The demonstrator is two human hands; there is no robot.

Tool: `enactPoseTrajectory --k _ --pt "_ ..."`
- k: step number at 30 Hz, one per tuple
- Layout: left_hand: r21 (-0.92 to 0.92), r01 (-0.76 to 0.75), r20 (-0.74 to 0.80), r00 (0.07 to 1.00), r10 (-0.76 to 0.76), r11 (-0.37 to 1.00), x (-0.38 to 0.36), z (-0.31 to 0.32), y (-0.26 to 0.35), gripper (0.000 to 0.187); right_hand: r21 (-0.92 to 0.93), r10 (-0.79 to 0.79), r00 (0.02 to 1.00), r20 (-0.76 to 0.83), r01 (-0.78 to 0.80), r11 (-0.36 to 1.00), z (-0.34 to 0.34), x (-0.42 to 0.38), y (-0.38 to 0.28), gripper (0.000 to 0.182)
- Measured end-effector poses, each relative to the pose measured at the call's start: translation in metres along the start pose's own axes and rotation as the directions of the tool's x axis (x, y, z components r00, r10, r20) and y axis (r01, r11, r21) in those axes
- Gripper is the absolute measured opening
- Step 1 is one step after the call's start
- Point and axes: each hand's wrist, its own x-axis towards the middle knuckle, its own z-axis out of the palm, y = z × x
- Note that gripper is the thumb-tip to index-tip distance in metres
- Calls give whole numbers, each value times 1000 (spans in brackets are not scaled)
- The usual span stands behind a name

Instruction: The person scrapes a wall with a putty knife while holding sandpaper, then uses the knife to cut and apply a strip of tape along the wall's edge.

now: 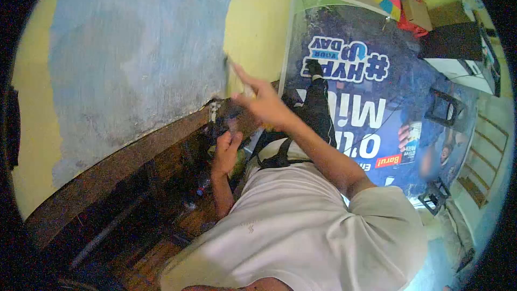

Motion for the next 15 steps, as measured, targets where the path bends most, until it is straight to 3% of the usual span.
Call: enactPoseTrajectory --k 2,5,7,9,10,15 --pt "136 95 50 993 -103 986 -6 -9 -16 38 66 -4 1000 -25 5 998 8 -3 1 73" --pt "-5 10 21 1000 -10 1000 -2 -2 -23 37 85 34 999 17 -35 996 14 -19 -7 72" --pt "34 98 54 994 -100 995 -1 -8 0 35 36 54 998 -11 -54 998 3 -11 -11 72" --pt "87 134 70 988 -140 987 -2 -11 3 33 151 143 990 -4 -141 978 0 -7 -13 73" --pt "-22 84 67 994 -83 996 -1 -7 8 33 92 72 997 -27 -69 993 3 -7 -8 73" --pt "56 69 47 996 -72 996 -1 -10 7 35 -52 -76 996 -37 74 996 8 -9 17 74"
